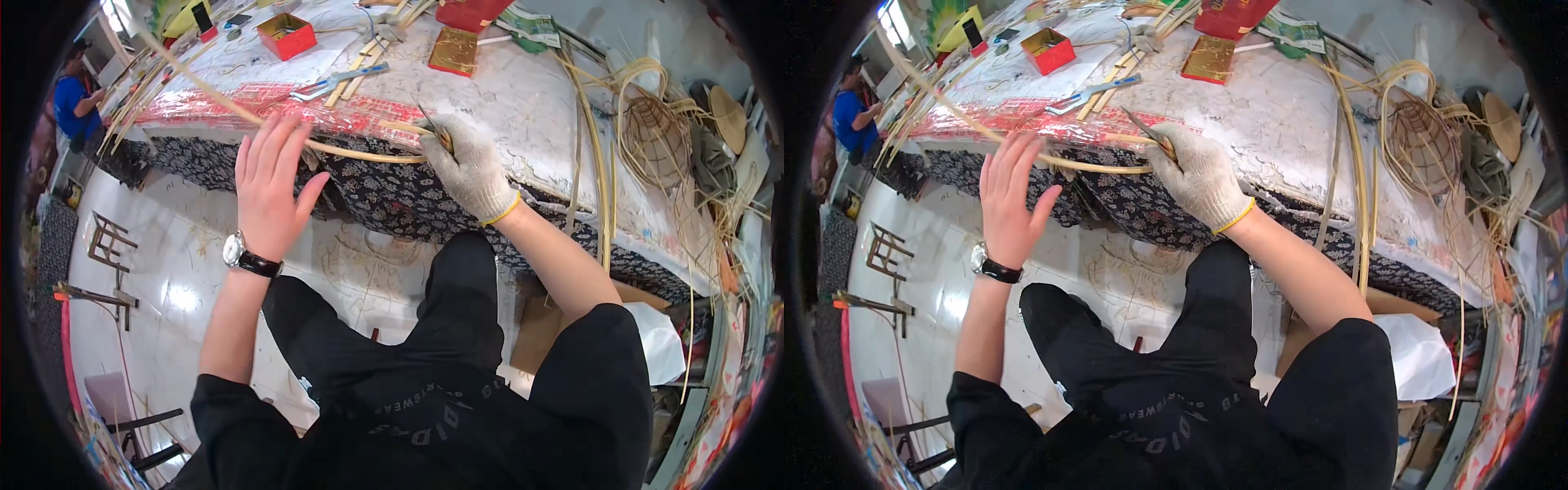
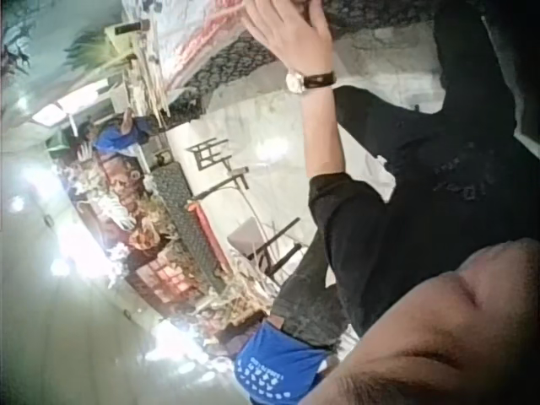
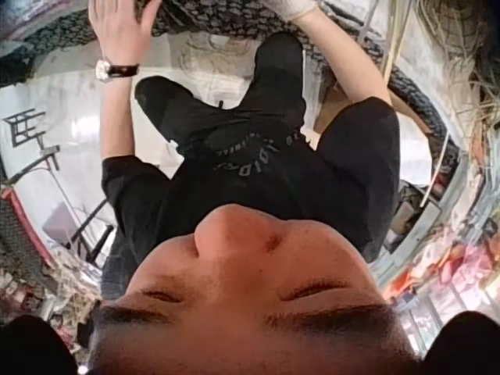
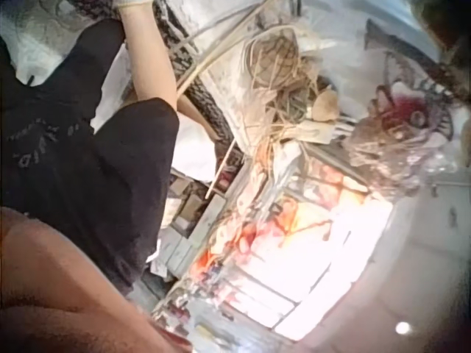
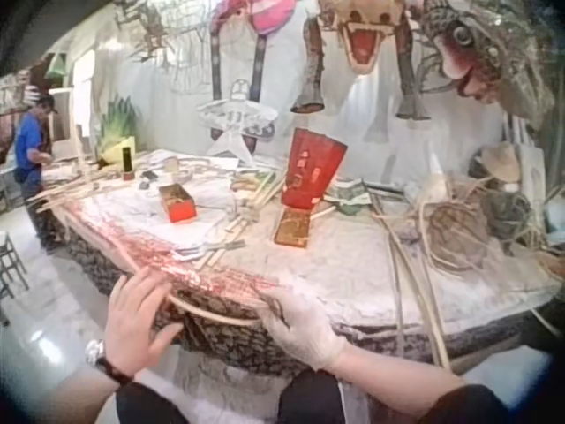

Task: Trim and shave thin wooden or bamboo strips using a manual knife to refine the shape and edges.

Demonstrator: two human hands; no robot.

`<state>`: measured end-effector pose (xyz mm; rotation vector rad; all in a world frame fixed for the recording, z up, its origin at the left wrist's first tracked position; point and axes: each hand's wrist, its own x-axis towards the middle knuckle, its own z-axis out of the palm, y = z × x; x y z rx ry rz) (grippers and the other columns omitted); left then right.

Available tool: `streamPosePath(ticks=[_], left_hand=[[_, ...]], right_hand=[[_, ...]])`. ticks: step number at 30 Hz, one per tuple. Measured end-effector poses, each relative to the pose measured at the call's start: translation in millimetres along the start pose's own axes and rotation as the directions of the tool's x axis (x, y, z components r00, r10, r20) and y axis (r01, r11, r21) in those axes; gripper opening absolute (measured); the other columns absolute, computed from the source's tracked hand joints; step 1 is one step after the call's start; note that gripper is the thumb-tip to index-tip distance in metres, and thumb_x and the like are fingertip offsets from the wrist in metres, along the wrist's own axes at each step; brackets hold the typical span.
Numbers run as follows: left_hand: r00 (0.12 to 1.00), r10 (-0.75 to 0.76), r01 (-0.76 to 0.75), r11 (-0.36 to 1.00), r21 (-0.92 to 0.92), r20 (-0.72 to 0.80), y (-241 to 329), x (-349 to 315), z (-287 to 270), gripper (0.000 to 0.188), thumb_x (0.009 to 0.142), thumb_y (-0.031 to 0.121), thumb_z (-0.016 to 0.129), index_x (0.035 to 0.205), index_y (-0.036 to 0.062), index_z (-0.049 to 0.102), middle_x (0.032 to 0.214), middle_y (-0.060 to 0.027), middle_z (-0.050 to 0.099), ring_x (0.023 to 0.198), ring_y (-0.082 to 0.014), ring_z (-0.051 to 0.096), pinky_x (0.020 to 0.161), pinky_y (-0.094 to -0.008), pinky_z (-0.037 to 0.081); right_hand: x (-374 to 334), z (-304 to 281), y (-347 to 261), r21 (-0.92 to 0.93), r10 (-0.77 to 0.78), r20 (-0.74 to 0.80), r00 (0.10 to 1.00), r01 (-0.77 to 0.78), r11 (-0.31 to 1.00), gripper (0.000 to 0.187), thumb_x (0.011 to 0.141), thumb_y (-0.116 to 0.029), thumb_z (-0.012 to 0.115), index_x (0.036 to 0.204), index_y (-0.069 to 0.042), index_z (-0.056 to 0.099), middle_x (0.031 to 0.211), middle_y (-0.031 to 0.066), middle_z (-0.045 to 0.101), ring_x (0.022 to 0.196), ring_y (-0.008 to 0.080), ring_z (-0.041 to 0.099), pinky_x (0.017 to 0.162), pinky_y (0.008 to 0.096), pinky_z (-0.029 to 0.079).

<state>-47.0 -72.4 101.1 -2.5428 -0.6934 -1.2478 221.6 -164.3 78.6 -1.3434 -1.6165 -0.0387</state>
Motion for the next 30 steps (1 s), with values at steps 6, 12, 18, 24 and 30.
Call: streamPosePath(ticks=[6, 12, 18, 24, 30], left_hand=[[0.96, 0.182, -0.202, 0.976, 0.078, 0.215, -12.5, -2.6, -12.9, 0.026, 0.084, 0.014, 0.075, 0.108, 0.0074, 0.066, 0.104, -0.0081, 0.065, 0.108, -0.0282, 0.061, 0.105, -0.0438, 0.042], [0.932, 0.229, -0.226, 0.973, -0.044, 0.281, -1.1, -16.8, -44.0, 0.019, 0.079, 0.017, 0.076, 0.093, 0.0096, 0.065, 0.08, -0.0028, 0.054, 0.077, -0.0239, 0.055, 0.079, -0.0395, 0.044], [0.937, 0.238, -0.216, 0.97, -0.113, 0.255, -2.7, -23.4, -59.5, 0.019, 0.076, 0.017, 0.077, 0.089, 0.0085, 0.065, 0.078, -0.0037, 0.052, 0.072, -0.0241, 0.051, 0.068, -0.0381, 0.038], [0.946, 0.21, -0.176, 0.972, -0.153, 0.247, -4.6, -25.7, -63.0, 0.019, 0.076, 0.016, 0.076, 0.087, 0.0065, 0.064, 0.076, -0.0049, 0.05, 0.071, -0.025, 0.051, 0.068, -0.038, 0.038], [0.947, 0.194, -0.151, 0.973, -0.176, 0.256, -6.7, -27.5, -61.8, 0.018, 0.077, 0.015, 0.076, 0.087, 0.0056, 0.064, 0.075, -0.0051, 0.05, 0.069, -0.0254, 0.051, 0.068, -0.0381, 0.038]], right_hand=[[-9.1, -11.2, -19.4, 0.164, 0.119, 0.15, 0.981, -0.144, 0.976, 0.021, 0.097, -0.01, 0.063, 0.115, 0.001, 0.066, 0.081, 0.0064, 0.063, 0.074, 0.0141, 0.057, 0.072, 0.0316, 0.051], [-15.7, -23.4, -38.6, 0.348, 0.165, 0.314, 0.935, -0.275, 0.896, 0.024, 0.099, -0.01, 0.06, 0.12, 0.0, 0.066, 0.077, 0.0027, 0.061, 0.068, 0.008, 0.055, 0.064, 0.0249, 0.048], [-14.1, -41.0, -68.1, 0.425, 0.31, 0.486, 0.817, -0.531, 0.733, 0.031, 0.103, -0.02, 0.054, 0.12, 0.003, 0.066, 0.068, -0.0003, 0.056, 0.053, 0.0044, 0.049, 0.049, 0.0211, 0.04], [-20.0, -51.5, -58.2, 0.522, 0.375, 0.581, 0.722, -0.684, 0.509, 0.038, 0.106, -0.034, 0.048, 0.1, 0.0, 0.064, 0.061, -0.0026, 0.052, 0.048, 0.0042, 0.045, 0.043, 0.0215, 0.035], [-19.1, -55.1, -57.1, 0.525, 0.348, 0.621, 0.702, -0.702, 0.481, 0.035, 0.107, -0.033, 0.048, 0.099, -0.004, 0.065, 0.066, -0.0021, 0.054, 0.051, 0.0034, 0.048, 0.043, 0.0205, 0.035]])
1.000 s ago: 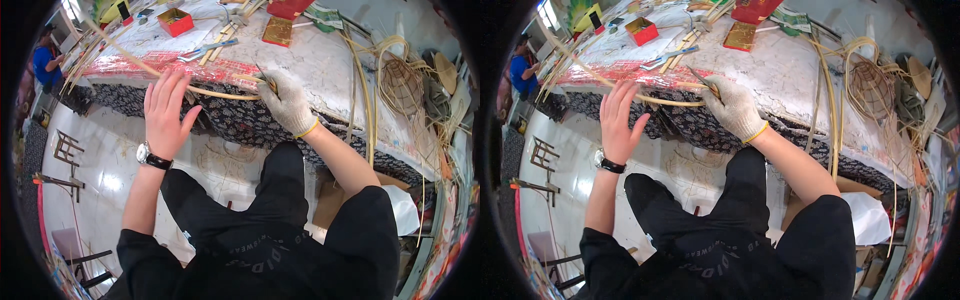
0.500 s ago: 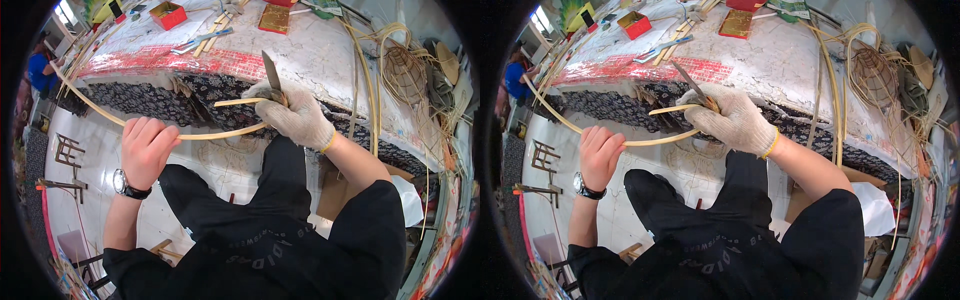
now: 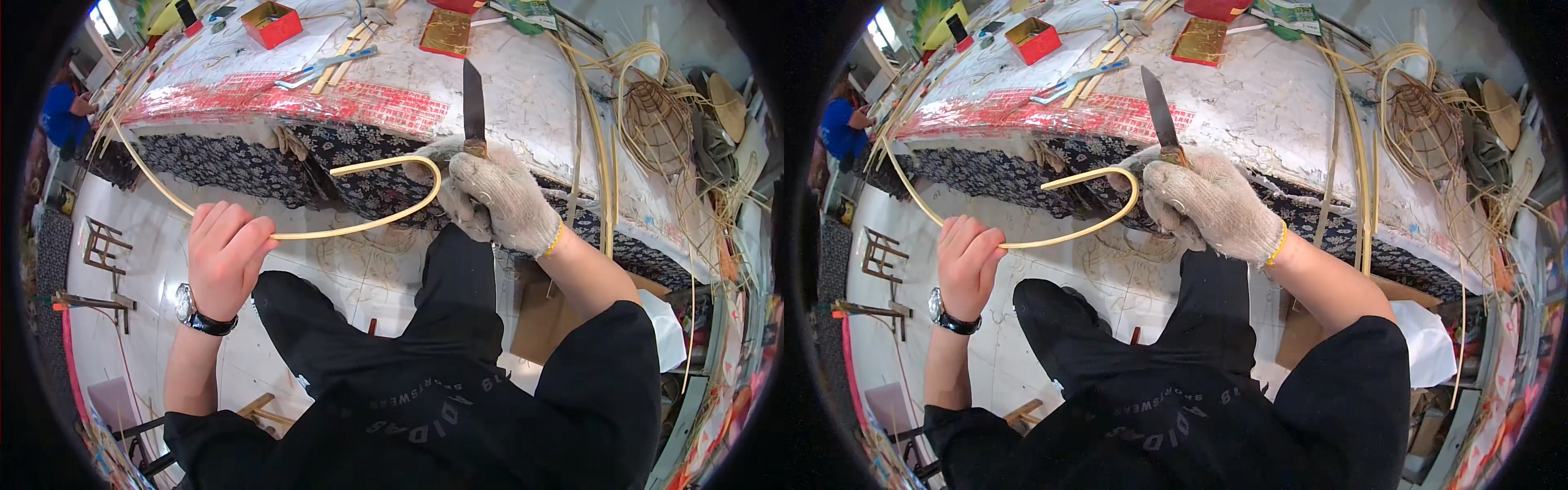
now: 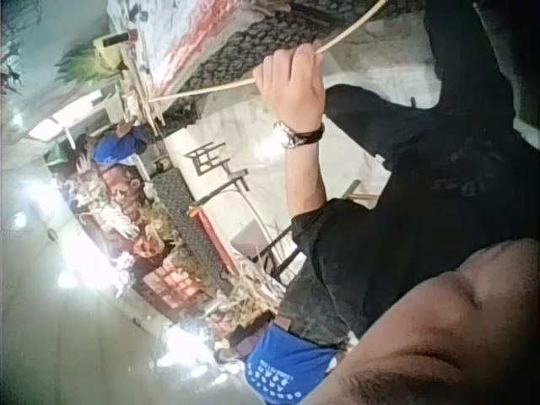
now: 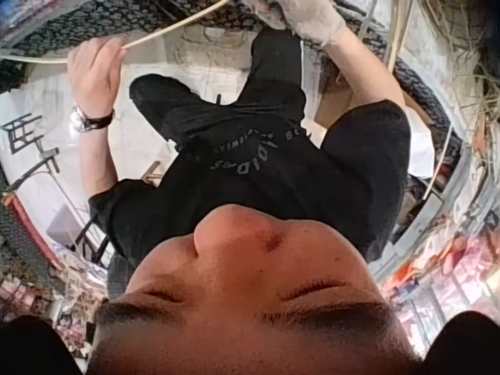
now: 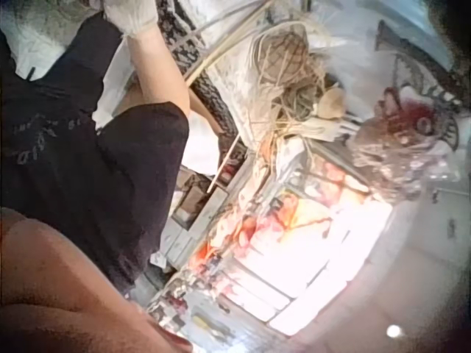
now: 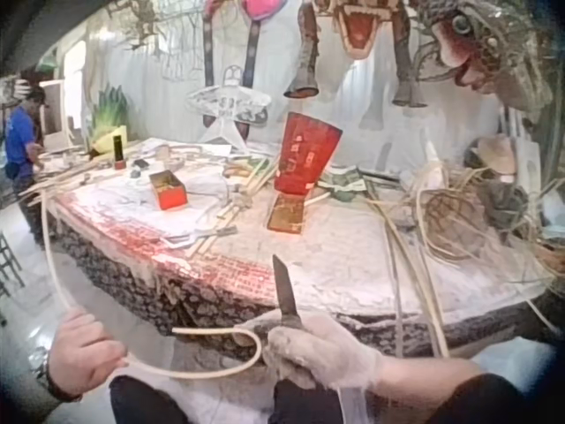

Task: Trim and shave thin wooden or bamboo strips using a manual knife to refine the shape and edges.

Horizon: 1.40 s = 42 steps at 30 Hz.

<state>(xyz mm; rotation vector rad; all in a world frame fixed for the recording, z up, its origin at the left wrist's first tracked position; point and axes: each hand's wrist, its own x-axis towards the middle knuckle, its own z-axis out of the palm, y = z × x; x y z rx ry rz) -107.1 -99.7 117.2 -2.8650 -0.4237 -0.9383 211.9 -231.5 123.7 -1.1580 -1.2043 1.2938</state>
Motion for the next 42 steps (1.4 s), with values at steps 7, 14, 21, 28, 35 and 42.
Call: streamPosePath(ticks=[7, 14, 21, 28, 35, 42], left_hand=[[0.998, -0.06, 0.06, 0.998, 0.035, -0.021, -3.0, 11.9, 18.6, 0.012, 0.083, 0.013, 0.073, 0.088, 0.0068, 0.065, 0.075, -0.0052, 0.052, 0.071, -0.0257, 0.054, 0.068, -0.0389, 0.04], [0.992, -0.126, 0.126, 0.992, 0.032, -0.009, -44.8, 34.4, 103.7, 0.013, 0.091, 0.018, 0.068, 0.087, 0.0088, 0.061, 0.077, -0.0066, 0.055, 0.075, -0.0281, 0.058, 0.07, -0.0412, 0.042], [0.973, -0.227, 0.226, 0.974, 0.025, 0.05, -51.2, 47.2, 173.9, 0.016, 0.094, 0.021, 0.066, 0.085, 0.0101, 0.058, 0.075, -0.0062, 0.056, 0.074, -0.0281, 0.06, 0.067, -0.0427, 0.044], [0.976, -0.195, 0.2, 0.979, -0.048, 0.098, -53.0, 49.5, 195.9, 0.019, 0.094, 0.022, 0.067, 0.083, 0.0098, 0.056, 0.072, -0.0064, 0.054, 0.07, -0.0284, 0.061, 0.062, -0.0431, 0.043], [0.981, -0.136, 0.149, 0.985, -0.089, 0.137, -62.5, 50.1, 196.9, 0.021, 0.092, 0.021, 0.068, 0.08, 0.0088, 0.055, 0.071, -0.0067, 0.054, 0.065, -0.0287, 0.061, 0.056, -0.0414, 0.047], [0.986, -0.036, 0.063, 0.985, -0.163, 0.164, -78.7, 55.0, 196.5, 0.022, 0.09, 0.021, 0.07, 0.078, 0.0092, 0.057, 0.069, -0.0059, 0.056, 0.06, -0.0285, 0.061, 0.052, -0.0403, 0.047]], right_hand=[[21.4, -40.1, 20.3, -0.488, -0.304, -0.183, 0.935, 0.182, 0.854, 0.041, 0.107, -0.038, 0.049, 0.116, 0.0, 0.064, 0.069, 0.0033, 0.06, 0.053, 0.0094, 0.054, 0.047, 0.0253, 0.041], [45.2, -112.3, 23.8, -0.918, -0.286, -0.032, 0.958, 0.085, 0.387, 0.034, 0.101, -0.03, 0.055, 0.127, -0.008, 0.059, 0.096, 0.0224, 0.07, 0.087, 0.0415, 0.068, 0.075, 0.0461, 0.053], [89.9, -141.6, 53.5, -0.972, -0.107, -0.065, 0.992, -0.039, 0.231, 0.032, 0.099, -0.032, 0.057, 0.119, -0.007, 0.06, 0.094, 0.0249, 0.069, 0.09, 0.0435, 0.067, 0.078, 0.0516, 0.052], [112.7, -149.8, 59.5, -0.987, -0.085, -0.003, 0.996, 0.011, 0.162, 0.026, 0.094, -0.028, 0.064, 0.109, -0.005, 0.064, 0.092, 0.0222, 0.067, 0.089, 0.0425, 0.066, 0.078, 0.0496, 0.052], [120.5, -160.0, 71.3, -0.973, -0.169, 0.109, 0.98, 0.139, 0.182, 0.02, 0.091, -0.022, 0.067, 0.102, -0.005, 0.066, 0.094, 0.0188, 0.065, 0.091, 0.0397, 0.064, 0.08, 0.0453, 0.052], [128.4, -164.3, 68.6, -0.955, -0.132, 0.14, 0.981, 0.169, 0.244, 0.018, 0.091, -0.019, 0.068, 0.101, -0.005, 0.066, 0.092, 0.0173, 0.065, 0.088, 0.038, 0.064, 0.079, 0.0436, 0.052]])
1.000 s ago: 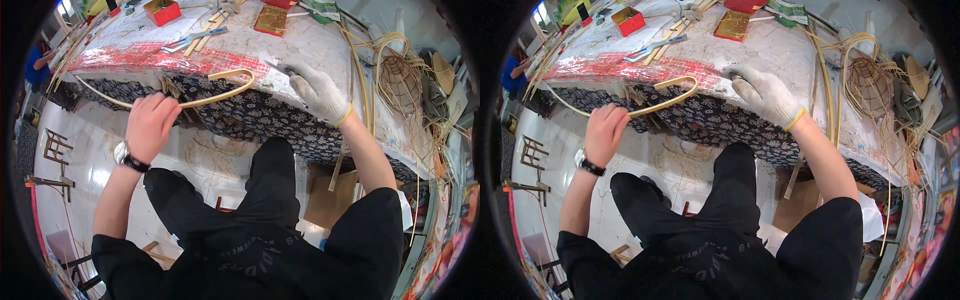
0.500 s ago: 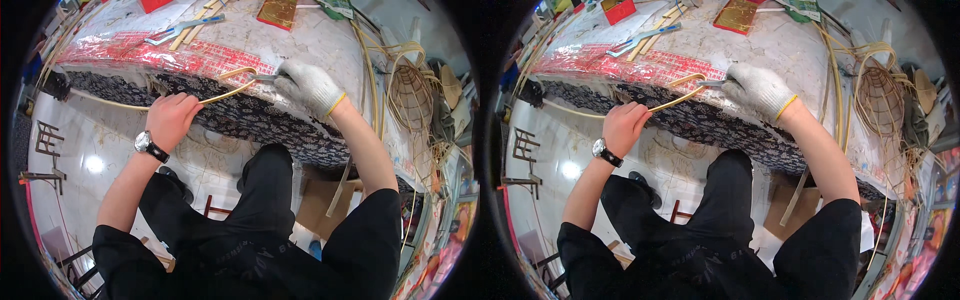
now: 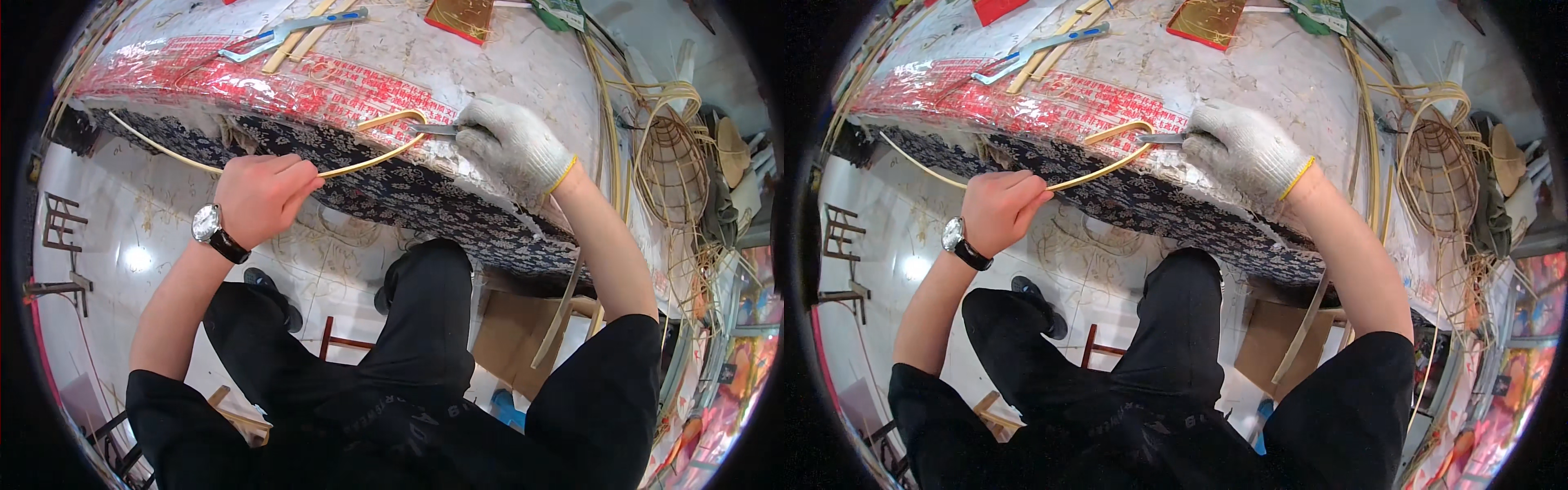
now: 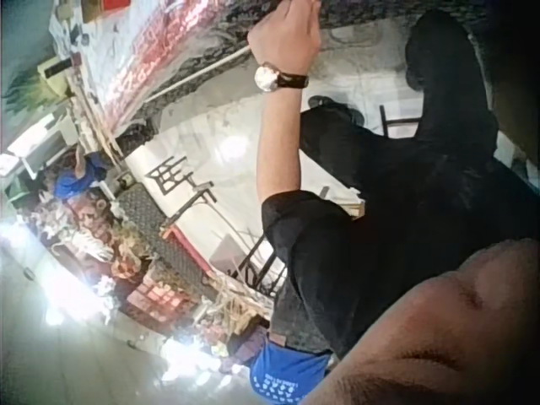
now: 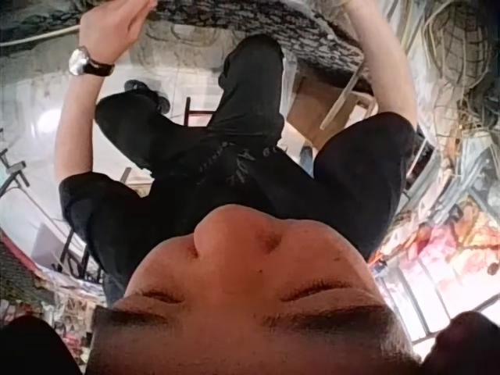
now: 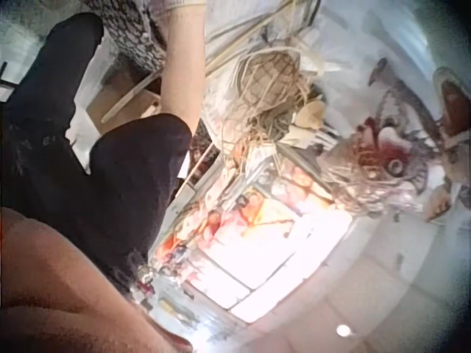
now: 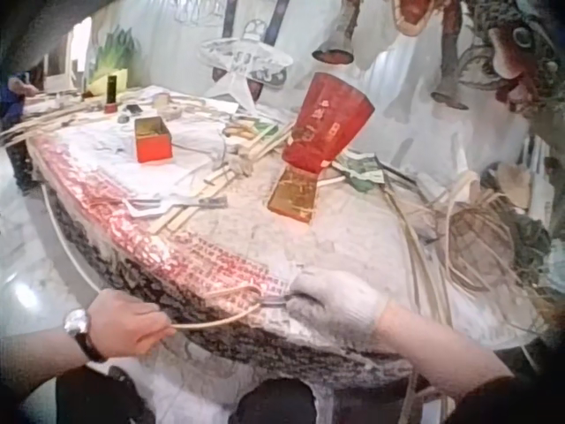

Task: Trim and shave thin wooden or bamboo strips using a manual knife to refine the shape and edges.

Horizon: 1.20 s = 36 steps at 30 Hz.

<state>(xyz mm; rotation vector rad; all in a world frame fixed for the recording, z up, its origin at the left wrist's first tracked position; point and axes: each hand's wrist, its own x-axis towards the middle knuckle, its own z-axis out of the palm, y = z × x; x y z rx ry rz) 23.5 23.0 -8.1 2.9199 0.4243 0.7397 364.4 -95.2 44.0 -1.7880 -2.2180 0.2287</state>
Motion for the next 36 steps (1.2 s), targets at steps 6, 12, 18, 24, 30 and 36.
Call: streamPosePath(ticks=[6, 12, 18, 24, 30, 36], left_hand=[[0.999, 0.03, -0.03, 1.0, -0.007, 0.037, -6.7, 1.9, 0.3, 0.021, 0.089, 0.021, 0.071, 0.078, 0.0095, 0.057, 0.069, -0.0057, 0.056, 0.061, -0.0285, 0.062, 0.052, -0.0398, 0.048], [0.999, -0.023, 0.024, 1.0, -0.012, 0.043, -7.9, 1.2, 1.8, 0.02, 0.09, 0.02, 0.07, 0.078, 0.0094, 0.057, 0.07, -0.0065, 0.056, 0.061, -0.0294, 0.061, 0.052, -0.0405, 0.047], [0.995, -0.094, 0.095, 0.995, -0.022, 0.044, 0.7, 1.9, 2.5, 0.02, 0.092, 0.019, 0.068, 0.079, 0.0088, 0.056, 0.07, -0.0074, 0.056, 0.061, -0.0304, 0.061, 0.052, -0.0415, 0.047], [0.996, -0.076, 0.079, 0.996, -0.051, 0.05, -0.5, -0.1, 3.3, 0.02, 0.092, 0.02, 0.067, 0.079, 0.0093, 0.057, 0.07, -0.0073, 0.056, 0.06, -0.0303, 0.061, 0.052, -0.0416, 0.046], [0.997, -0.009, 0.014, 0.998, -0.068, 0.071, -9.7, -0.7, 5.8, 0.02, 0.091, 0.02, 0.069, 0.079, 0.01, 0.057, 0.069, -0.0066, 0.057, 0.059, -0.0298, 0.061, 0.051, -0.0412, 0.046], [0.996, 0.019, -0.011, 0.996, -0.093, 0.084, -12.4, 2.4, 6.3, 0.02, 0.089, 0.019, 0.07, 0.078, 0.0101, 0.057, 0.069, -0.0058, 0.056, 0.059, -0.0291, 0.06, 0.051, -0.0407, 0.046]], right_hand=[[10.6, -3.1, 10.5, 0.008, -0.035, 0.034, 0.999, 0.035, 0.999, 0.018, 0.09, -0.018, 0.069, 0.102, -0.005, 0.067, 0.091, 0.0167, 0.066, 0.087, 0.0375, 0.064, 0.079, 0.0432, 0.052], [14.6, -1.9, 16.7, 0.035, -0.056, 0.062, 0.996, 0.054, 0.998, 0.018, 0.091, -0.019, 0.069, 0.102, -0.005, 0.067, 0.091, 0.0174, 0.066, 0.087, 0.0375, 0.064, 0.078, 0.0428, 0.052], [0.0, -3.5, 1.7, 0.052, 0.027, 0.044, 0.999, -0.029, 0.998, 0.018, 0.092, -0.018, 0.067, 0.102, -0.004, 0.067, 0.091, 0.0182, 0.066, 0.086, 0.0377, 0.064, 0.077, 0.0421, 0.052], [-0.3, -1.4, -0.4, 0.065, 0.048, 0.049, 0.998, -0.051, 0.997, 0.017, 0.092, -0.018, 0.067, 0.102, -0.004, 0.067, 0.09, 0.0182, 0.065, 0.085, 0.0375, 0.064, 0.077, 0.0415, 0.052], [5.9, -1.5, 9.5, 0.034, -0.001, 0.058, 0.998, -0.001, 0.999, 0.017, 0.091, -0.016, 0.067, 0.103, -0.004, 0.067, 0.09, 0.0177, 0.065, 0.083, 0.0368, 0.065, 0.075, 0.0413, 0.052], [16.7, -6.0, 16.9, 0.049, -0.028, 0.106, 0.994, 0.023, 0.999, 0.018, 0.09, -0.015, 0.069, 0.104, -0.004, 0.068, 0.088, 0.0161, 0.066, 0.081, 0.0346, 0.065, 0.074, 0.04, 0.052]])
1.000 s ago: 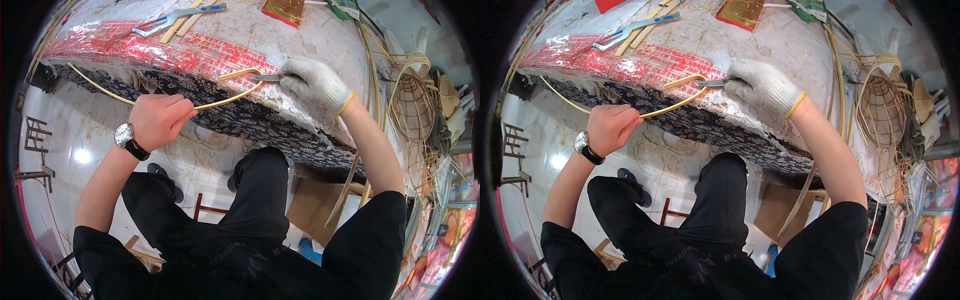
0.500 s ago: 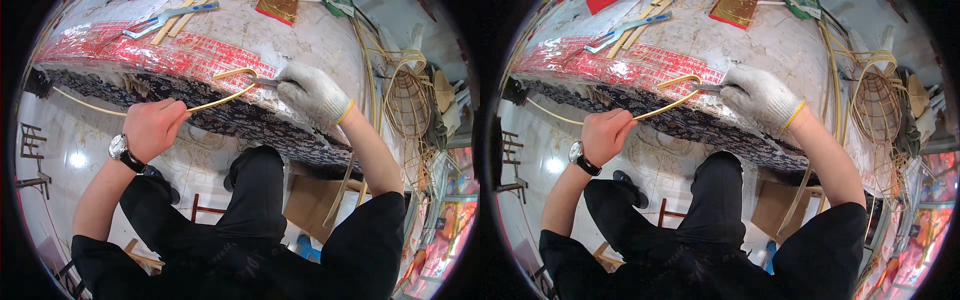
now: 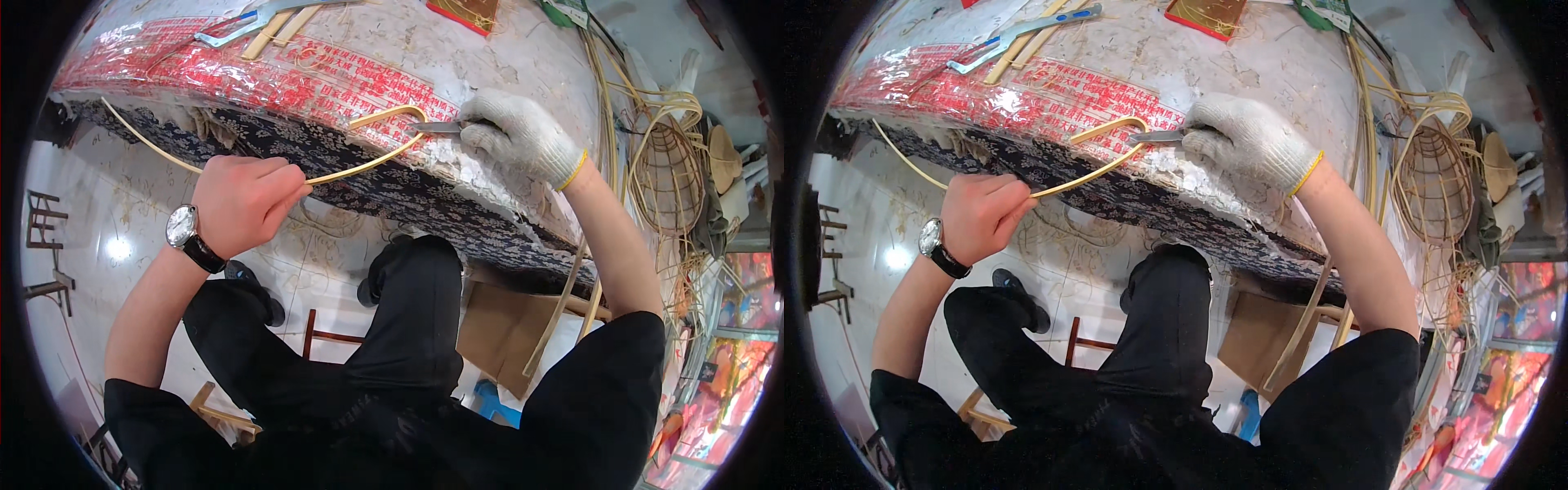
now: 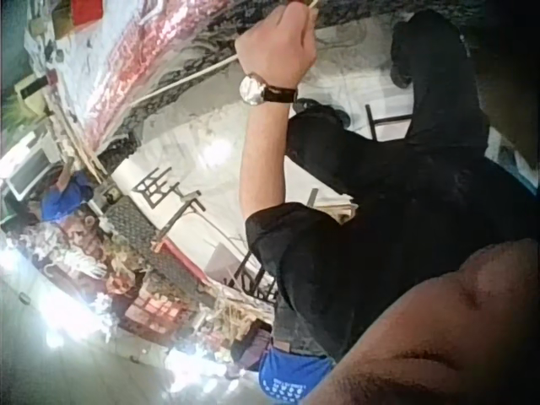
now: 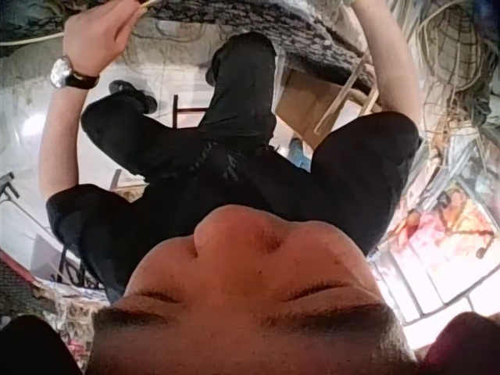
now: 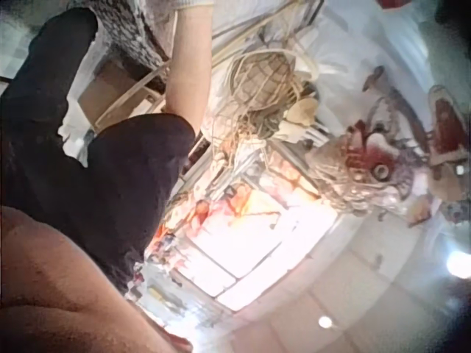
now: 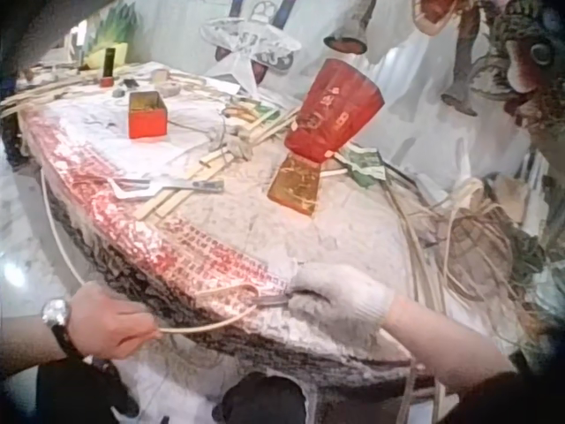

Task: Trim and shave thin wooden or bamboo strips using a manual knife to refine the shape and edges.

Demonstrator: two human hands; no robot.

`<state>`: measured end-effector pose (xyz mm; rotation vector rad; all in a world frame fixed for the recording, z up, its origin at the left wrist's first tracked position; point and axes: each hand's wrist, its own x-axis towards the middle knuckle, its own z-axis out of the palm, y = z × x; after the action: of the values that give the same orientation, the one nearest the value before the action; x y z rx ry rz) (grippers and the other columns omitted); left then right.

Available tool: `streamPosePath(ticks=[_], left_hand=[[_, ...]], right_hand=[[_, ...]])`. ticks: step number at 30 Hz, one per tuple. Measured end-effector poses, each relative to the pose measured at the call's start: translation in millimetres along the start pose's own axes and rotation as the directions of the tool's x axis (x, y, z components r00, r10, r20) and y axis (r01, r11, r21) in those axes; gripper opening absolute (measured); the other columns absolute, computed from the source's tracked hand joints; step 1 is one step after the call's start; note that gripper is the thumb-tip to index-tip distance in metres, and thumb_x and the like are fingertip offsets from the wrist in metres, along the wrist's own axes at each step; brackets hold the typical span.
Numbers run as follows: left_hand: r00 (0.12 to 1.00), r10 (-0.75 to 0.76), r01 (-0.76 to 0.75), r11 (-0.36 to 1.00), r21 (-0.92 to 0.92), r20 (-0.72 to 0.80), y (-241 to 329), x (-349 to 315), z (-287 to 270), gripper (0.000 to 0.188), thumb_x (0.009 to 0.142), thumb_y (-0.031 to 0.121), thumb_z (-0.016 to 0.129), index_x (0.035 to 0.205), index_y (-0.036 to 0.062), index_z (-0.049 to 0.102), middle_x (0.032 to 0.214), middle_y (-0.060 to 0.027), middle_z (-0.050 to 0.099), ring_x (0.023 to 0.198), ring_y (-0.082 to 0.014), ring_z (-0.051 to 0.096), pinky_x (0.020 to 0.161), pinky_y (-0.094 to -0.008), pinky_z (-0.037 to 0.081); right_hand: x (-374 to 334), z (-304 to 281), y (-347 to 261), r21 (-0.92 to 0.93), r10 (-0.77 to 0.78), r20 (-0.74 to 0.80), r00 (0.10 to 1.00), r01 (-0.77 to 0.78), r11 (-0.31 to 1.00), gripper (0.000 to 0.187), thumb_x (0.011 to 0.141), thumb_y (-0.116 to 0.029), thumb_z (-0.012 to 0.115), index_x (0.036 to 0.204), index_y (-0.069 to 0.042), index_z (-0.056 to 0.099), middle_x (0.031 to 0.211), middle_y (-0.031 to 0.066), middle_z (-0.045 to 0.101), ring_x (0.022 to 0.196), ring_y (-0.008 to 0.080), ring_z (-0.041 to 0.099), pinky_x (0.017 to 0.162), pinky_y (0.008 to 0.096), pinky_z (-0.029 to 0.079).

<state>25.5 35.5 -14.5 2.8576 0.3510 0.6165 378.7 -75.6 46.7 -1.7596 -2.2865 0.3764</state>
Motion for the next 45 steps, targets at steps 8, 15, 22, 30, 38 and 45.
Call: streamPosePath(ticks=[8, 15, 22, 30, 38, 45], left_hand=[[1.0, -0.007, 0.007, 1.0, -0.017, 0.025, 0.7, 2.1, 0.2, 0.02, 0.089, 0.019, 0.07, 0.078, 0.0101, 0.056, 0.068, -0.006, 0.056, 0.059, -0.0293, 0.06, 0.051, -0.0411, 0.046], [0.998, -0.053, 0.053, 0.998, -0.018, 0.015, 6.9, 1.2, 1.2, 0.02, 0.09, 0.018, 0.069, 0.078, 0.0095, 0.056, 0.069, -0.0067, 0.055, 0.059, -0.03, 0.061, 0.051, -0.042, 0.046], [0.988, -0.15, 0.15, 0.989, 0.016, -0.033, 20.4, -4.6, 3.5, 0.02, 0.093, 0.019, 0.067, 0.08, 0.0094, 0.055, 0.07, -0.0073, 0.056, 0.061, -0.0307, 0.061, 0.052, -0.0423, 0.047], [0.997, -0.078, 0.077, 0.995, 0.067, 0.011, 16.4, -0.8, -2.4, 0.019, 0.094, 0.021, 0.066, 0.082, 0.0101, 0.055, 0.069, -0.0069, 0.057, 0.059, -0.0314, 0.061, 0.05, -0.0432, 0.046], [0.994, -0.101, 0.1, 0.995, 0.029, 0.032, 16.1, -0.8, 1.6, 0.018, 0.094, 0.021, 0.065, 0.082, 0.0105, 0.057, 0.069, -0.0066, 0.058, 0.059, -0.032, 0.061, 0.05, -0.0435, 0.046], [0.994, -0.105, 0.105, 0.994, 0.013, 0.031, 15.6, -0.3, 2.1, 0.018, 0.095, 0.021, 0.065, 0.083, 0.0106, 0.057, 0.069, -0.0067, 0.058, 0.06, -0.0323, 0.061, 0.051, -0.0432, 0.047]], right_hand=[[6.6, 1.4, 9.6, -0.017, -0.029, -0.01, 1.0, 0.029, 0.999, 0.021, 0.09, -0.018, 0.071, 0.106, -0.004, 0.068, 0.088, 0.0151, 0.067, 0.083, 0.0334, 0.066, 0.074, 0.0398, 0.053], [11.7, -1.3, 10.5, -0.031, -0.012, 0.008, 1.0, 0.012, 0.999, 0.022, 0.09, -0.019, 0.072, 0.106, -0.004, 0.068, 0.089, 0.0155, 0.068, 0.084, 0.0337, 0.067, 0.075, 0.0401, 0.053], [1.9, 4.9, 3.6, -0.045, 0.007, -0.044, 0.999, -0.009, 0.999, 0.021, 0.09, -0.019, 0.071, 0.105, -0.005, 0.068, 0.087, 0.0147, 0.068, 0.081, 0.0328, 0.067, 0.073, 0.0401, 0.053], [11.4, -0.3, 9.6, -0.112, -0.07, -0.082, 0.994, 0.061, 0.992, 0.02, 0.09, -0.021, 0.072, 0.104, -0.008, 0.07, 0.086, 0.0139, 0.069, 0.081, 0.0329, 0.068, 0.072, 0.0409, 0.054], [16.6, 3.9, 10.1, -0.08, -0.013, -0.083, 0.996, 0.006, 0.997, 0.02, 0.089, -0.021, 0.072, 0.104, -0.008, 0.071, 0.089, 0.0144, 0.069, 0.082, 0.0338, 0.068, 0.074, 0.0412, 0.054], [22.3, 3.2, 16.9, -0.001, -0.033, -0.069, 0.997, 0.033, 0.999, 0.021, 0.09, -0.02, 0.072, 0.107, -0.007, 0.07, 0.088, 0.0153, 0.068, 0.082, 0.0339, 0.068, 0.074, 0.0403, 0.054]])
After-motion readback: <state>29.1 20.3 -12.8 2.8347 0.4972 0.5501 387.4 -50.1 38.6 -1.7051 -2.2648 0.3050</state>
